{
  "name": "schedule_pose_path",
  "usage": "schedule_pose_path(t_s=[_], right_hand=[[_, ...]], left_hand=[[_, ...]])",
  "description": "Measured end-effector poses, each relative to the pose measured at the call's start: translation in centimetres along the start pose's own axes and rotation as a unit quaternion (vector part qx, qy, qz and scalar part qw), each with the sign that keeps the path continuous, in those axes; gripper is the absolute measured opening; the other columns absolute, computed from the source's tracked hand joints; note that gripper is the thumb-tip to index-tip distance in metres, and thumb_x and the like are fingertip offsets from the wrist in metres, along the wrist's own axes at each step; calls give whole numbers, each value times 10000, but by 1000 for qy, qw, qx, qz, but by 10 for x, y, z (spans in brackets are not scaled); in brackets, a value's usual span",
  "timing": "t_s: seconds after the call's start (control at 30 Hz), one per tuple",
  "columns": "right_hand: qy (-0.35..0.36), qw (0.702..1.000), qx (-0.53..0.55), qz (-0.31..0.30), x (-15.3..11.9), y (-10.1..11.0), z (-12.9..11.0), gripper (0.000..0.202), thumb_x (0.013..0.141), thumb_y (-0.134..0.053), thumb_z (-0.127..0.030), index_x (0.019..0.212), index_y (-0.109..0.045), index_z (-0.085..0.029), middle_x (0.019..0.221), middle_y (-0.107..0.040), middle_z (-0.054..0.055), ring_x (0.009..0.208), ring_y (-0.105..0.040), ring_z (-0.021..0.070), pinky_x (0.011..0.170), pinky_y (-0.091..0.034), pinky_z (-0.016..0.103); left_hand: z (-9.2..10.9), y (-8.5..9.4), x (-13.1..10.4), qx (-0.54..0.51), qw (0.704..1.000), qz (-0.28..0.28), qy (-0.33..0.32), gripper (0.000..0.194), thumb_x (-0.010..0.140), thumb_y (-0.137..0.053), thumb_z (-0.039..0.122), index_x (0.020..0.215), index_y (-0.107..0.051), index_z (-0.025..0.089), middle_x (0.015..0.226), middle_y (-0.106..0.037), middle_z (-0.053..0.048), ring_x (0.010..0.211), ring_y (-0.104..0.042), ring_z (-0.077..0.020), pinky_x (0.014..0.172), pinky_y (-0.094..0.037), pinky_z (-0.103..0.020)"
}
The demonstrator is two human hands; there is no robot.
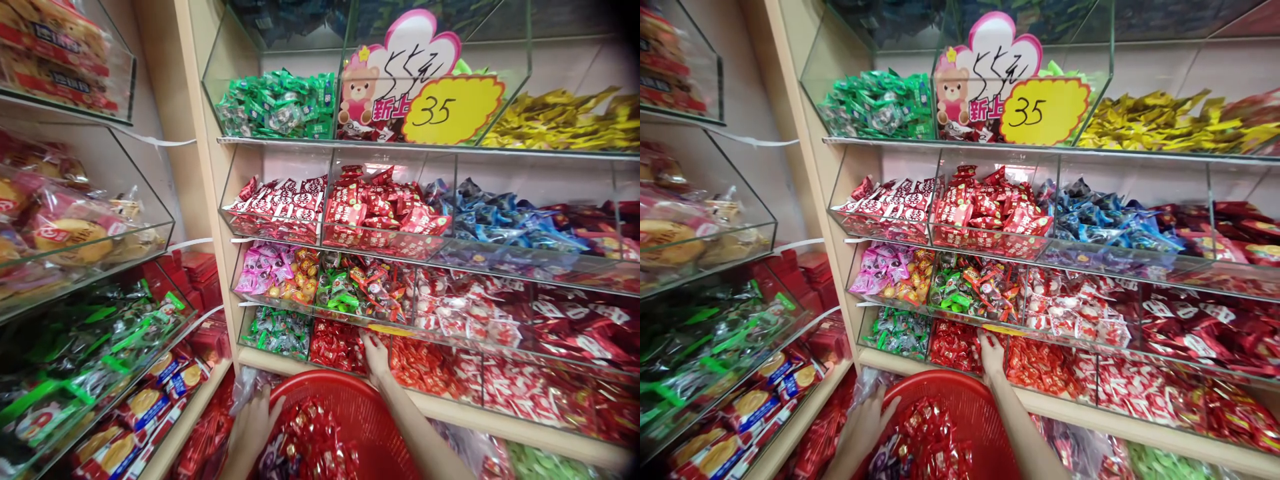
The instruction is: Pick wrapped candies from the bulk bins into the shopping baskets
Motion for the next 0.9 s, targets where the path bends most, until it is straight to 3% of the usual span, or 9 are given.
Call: schedule_pose_path(t_s=[0.1, 0.23, 0.5, 0.73, 0.9], right_hand=[[-79, 989, 122, -26, -12, -10, 3, 348, 564, -732, -369, 766, -499, -209, 555, -504, -77, 428, -464, 50, 352, -344, 138], [-131, 973, 172, -78, -23, -22, 6, 312, 599, -724, -320, 811, -526, -206, 556, -500, -71, 411, -447, 34, 328, -335, 111], [-126, 979, 157, -31, -1, -9, 21, 296, 602, -728, -300, 764, -501, -202, 561, -498, -85, 437, -496, 38, 333, -352, 105], [-132, 982, 130, -39, 2, -2, 31, 332, 602, -725, -329, 819, -502, -212, 577, -505, -83, 440, -496, 35, 344, -340, 103], [-124, 986, 94, -53, -6, -5, 21, 313, 640, -689, -382, 808, -490, -208, 555, -492, -72, 428, -483, 47, 348, -343, 123]], left_hand=[[0, 1, 0, 2, 1000, -7, 4, 599, 845, -153, 513, 1211, -430, 128, 883, -666, -131, 786, -635, -224, 653, -456, -306], [2, 3, -2, 3, 1000, 0, 1, 611, 843, -152, 516, 1210, -434, 117, 908, -663, -137, 802, -633, -228, 660, -459, -306], [3, 5, -3, 15, 1000, 11, -2, 595, 849, -144, 506, 1189, -450, 125, 872, -665, -138, 777, -633, -228, 661, -455, -314], [3, 5, -4, 4, 1000, -2, 0, 605, 847, -145, 512, 1200, -440, 119, 869, -666, -139, 786, -633, -234, 671, -454, -321], [3, 5, -4, 5, 1000, 3, 0, 619, 841, -149, 522, 1209, -436, 115, 861, -666, -134, 782, -634, -241, 664, -457, -325]])
Point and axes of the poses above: each hand's wrist, its own x-axis towards the middle knuckle, its own y-axis out of the back of the hand, z = x × y, the point moved 10 cm from there along x, towards the middle knuckle
